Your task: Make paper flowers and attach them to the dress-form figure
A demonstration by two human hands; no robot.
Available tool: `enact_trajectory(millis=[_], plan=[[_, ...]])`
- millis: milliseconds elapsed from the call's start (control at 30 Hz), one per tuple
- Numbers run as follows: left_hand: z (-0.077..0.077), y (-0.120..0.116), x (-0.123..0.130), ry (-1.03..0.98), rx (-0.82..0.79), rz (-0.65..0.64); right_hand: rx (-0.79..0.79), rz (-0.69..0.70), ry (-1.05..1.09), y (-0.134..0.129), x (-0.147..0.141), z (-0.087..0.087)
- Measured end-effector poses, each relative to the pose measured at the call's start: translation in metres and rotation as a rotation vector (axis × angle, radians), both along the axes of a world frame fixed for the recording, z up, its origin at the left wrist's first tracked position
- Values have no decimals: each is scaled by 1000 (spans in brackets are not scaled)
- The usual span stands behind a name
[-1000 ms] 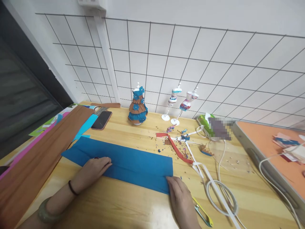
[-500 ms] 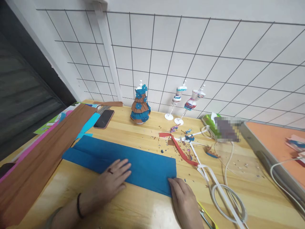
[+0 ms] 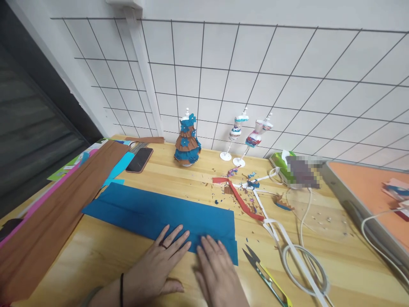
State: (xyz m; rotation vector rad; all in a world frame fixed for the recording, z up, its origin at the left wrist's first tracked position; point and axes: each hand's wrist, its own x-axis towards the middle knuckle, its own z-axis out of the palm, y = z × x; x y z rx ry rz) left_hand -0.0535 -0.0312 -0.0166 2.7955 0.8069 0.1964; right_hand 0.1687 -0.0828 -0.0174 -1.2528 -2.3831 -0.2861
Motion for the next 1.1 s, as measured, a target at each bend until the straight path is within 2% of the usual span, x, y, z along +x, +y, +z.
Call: enact_trajectory(millis=[133, 300, 600, 900, 1033, 1100], plan=[[0, -3, 2, -20, 34, 22, -52, 35, -132, 1, -21, -11], [-3, -4, -6, 23, 77, 81, -40, 4, -179, -1, -18, -27], [-8, 5, -62, 167, 194, 429, 122, 36, -169, 5, -11, -47], [-10, -1, -101, 182, 179, 676, 159, 83, -212, 10, 4, -74], [3, 3, -97, 96, 210, 729, 189, 94, -240, 11, 4, -73], [14, 11, -88, 24, 187, 700, 200, 107, -238, 12, 2, -69]])
